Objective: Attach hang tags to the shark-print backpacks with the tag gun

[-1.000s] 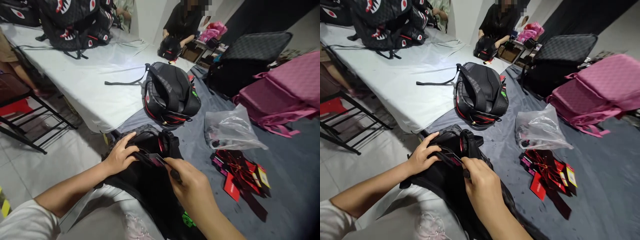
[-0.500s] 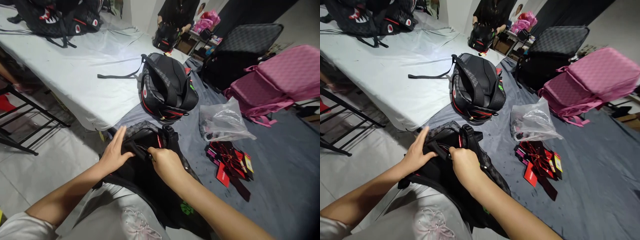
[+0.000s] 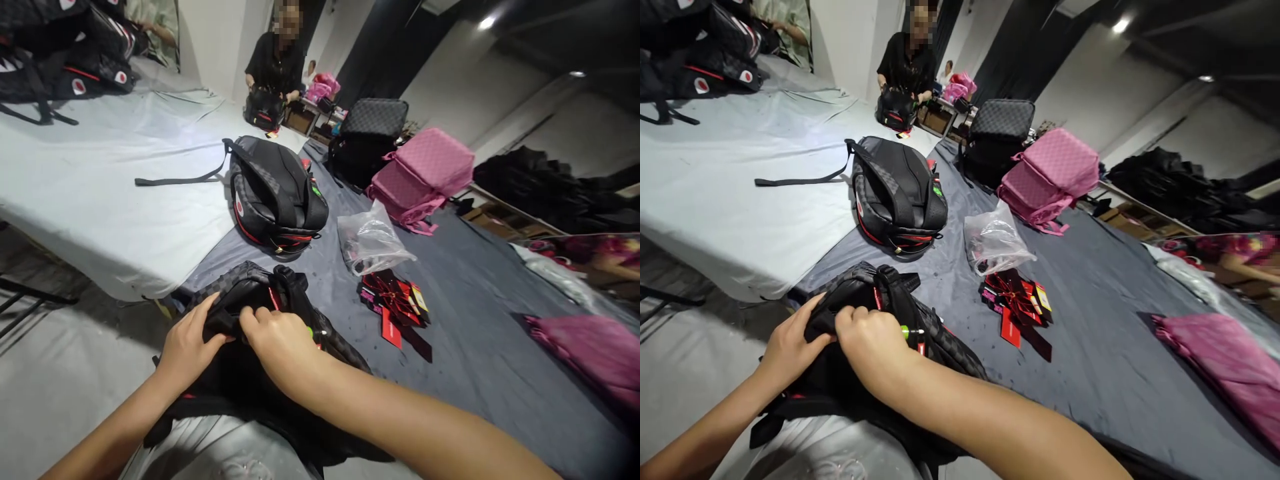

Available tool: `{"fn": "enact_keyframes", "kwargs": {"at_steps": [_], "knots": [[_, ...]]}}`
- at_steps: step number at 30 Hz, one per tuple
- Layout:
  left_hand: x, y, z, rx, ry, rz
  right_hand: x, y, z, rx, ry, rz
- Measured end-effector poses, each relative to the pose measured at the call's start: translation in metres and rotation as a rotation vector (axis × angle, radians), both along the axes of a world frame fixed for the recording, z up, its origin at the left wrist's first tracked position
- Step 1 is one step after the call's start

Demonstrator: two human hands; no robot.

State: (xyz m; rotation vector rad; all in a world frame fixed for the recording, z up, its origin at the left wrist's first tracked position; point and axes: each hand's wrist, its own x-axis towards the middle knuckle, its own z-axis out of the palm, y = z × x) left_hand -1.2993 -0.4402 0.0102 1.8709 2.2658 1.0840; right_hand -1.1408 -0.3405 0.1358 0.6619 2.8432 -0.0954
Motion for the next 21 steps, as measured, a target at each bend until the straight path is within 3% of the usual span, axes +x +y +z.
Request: {"fn": "enact_keyframes", "kwargs": {"at_steps": [6, 10, 16, 21], "knots": [[-0.003, 0.001, 0.000, 0.027, 0.030, -0.012, -0.024, 0.013, -0.018, -0.130, 0.116, 0.016], [-0.005, 0.001, -0.002, 0.018, 0.028, -0.005, -0.027, 0.017, -0.026, -0.107, 0.160, 0.024], [-0.007, -0.005, 0.001, -0.017, 0.029, 0.006, -0.020, 0.010, -0.021, -0.098, 0.193, 0.104], [-0.007, -0.007, 0.005, -0.033, 0.006, 0.004, -0.014, 0.004, -0.024, 0.002, 0.272, 0.128]]}}
